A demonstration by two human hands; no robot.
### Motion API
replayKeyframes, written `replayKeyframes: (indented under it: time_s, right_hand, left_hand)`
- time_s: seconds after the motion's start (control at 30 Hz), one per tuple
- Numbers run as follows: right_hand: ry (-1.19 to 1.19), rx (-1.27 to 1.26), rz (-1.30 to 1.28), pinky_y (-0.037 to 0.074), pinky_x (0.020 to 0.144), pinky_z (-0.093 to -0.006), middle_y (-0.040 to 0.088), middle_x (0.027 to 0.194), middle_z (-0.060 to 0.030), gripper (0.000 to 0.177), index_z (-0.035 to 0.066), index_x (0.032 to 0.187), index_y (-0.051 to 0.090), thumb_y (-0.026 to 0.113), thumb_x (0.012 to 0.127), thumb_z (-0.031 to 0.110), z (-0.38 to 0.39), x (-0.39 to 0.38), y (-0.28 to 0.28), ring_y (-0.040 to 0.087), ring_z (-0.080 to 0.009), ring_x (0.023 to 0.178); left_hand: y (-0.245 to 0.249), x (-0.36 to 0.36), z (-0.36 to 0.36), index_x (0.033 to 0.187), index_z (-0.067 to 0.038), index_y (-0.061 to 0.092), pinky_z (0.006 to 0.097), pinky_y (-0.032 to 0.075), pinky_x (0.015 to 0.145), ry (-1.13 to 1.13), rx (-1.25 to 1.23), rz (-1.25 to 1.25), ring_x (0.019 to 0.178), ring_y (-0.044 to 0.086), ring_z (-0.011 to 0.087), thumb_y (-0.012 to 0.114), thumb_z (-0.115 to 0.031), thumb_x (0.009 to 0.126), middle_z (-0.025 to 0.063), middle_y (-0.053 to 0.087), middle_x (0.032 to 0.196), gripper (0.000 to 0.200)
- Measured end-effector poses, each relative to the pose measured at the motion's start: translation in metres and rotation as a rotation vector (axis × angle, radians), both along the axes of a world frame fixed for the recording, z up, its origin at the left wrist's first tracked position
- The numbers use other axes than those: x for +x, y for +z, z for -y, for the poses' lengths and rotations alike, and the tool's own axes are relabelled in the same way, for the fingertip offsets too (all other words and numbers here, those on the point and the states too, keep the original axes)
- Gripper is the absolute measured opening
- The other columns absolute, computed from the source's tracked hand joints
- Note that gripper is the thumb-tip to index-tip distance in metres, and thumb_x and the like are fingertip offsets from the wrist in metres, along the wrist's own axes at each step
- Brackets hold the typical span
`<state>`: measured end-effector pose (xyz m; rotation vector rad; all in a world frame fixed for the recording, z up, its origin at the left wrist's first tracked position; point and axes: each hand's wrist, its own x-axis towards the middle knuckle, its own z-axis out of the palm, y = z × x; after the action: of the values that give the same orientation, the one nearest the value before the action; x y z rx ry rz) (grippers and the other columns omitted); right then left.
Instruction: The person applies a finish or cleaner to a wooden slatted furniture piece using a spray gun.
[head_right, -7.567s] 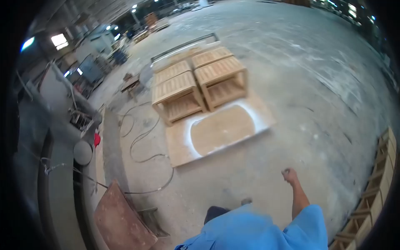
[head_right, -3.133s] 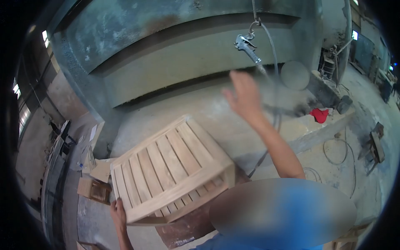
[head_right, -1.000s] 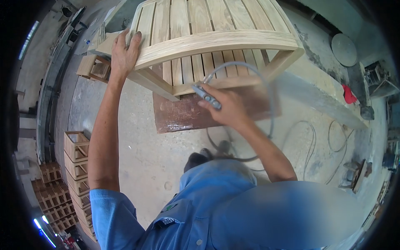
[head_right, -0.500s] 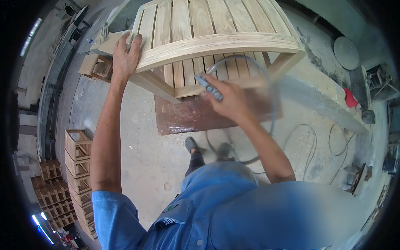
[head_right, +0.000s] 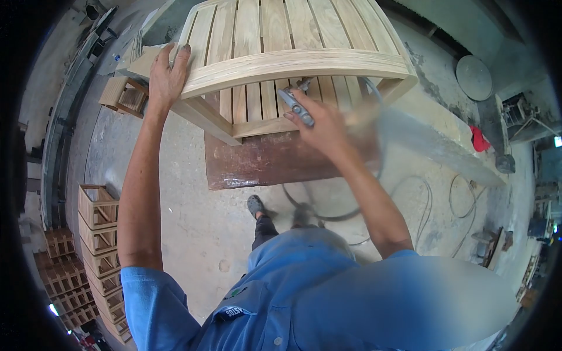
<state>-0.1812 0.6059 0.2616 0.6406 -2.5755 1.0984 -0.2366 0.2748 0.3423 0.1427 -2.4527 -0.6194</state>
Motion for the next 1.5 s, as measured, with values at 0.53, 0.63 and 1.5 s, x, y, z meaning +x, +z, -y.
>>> replayKeyframes:
  time_s: [0.53, 0.63, 1.5]
  right_hand:
    - [0.072, 0.076, 0.258, 0.055, 0.073, -0.0357, 0.071, 0.099, -0.0195, 0.049, 0.009, 0.129, 0.062, 0.076, 0.084, 0.021, -0.030, 0.044, -0.015, 0.072, -0.0320, 0.086]
    - [0.006, 0.031, 0.197, 0.054, 0.071, -0.0366, 0.071, 0.098, -0.0195, 0.047, 0.009, 0.127, 0.063, 0.076, 0.084, 0.022, -0.022, 0.017, -0.003, 0.072, -0.0317, 0.082]
    - [0.014, 0.081, 0.222, 0.055, 0.069, -0.0386, 0.071, 0.098, -0.0189, 0.049, 0.013, 0.129, 0.063, 0.076, 0.084, 0.026, -0.049, 0.053, -0.011, 0.071, -0.0349, 0.082]
  left_hand:
    - [-0.004, -0.003, 0.004, 0.132, 0.002, 0.054, 0.0463, 0.040, 0.104, -0.004, 0.029, -0.035, 0.122, 0.052, 0.0432, 0.057, -0.057, 0.090, 0.0319, 0.056, 0.127, 0.072]
    - [-0.003, -0.002, 0.001, 0.132, 0.003, 0.054, 0.0461, 0.040, 0.104, 0.005, 0.043, -0.033, 0.122, 0.052, 0.0432, 0.058, -0.054, 0.090, 0.0323, 0.055, 0.128, 0.071]
    - [0.002, 0.000, 0.000, 0.128, 0.009, 0.055, 0.0440, 0.039, 0.105, 0.031, 0.048, 0.024, 0.122, 0.053, 0.0444, 0.053, -0.055, 0.093, 0.0328, 0.057, 0.126, 0.073]
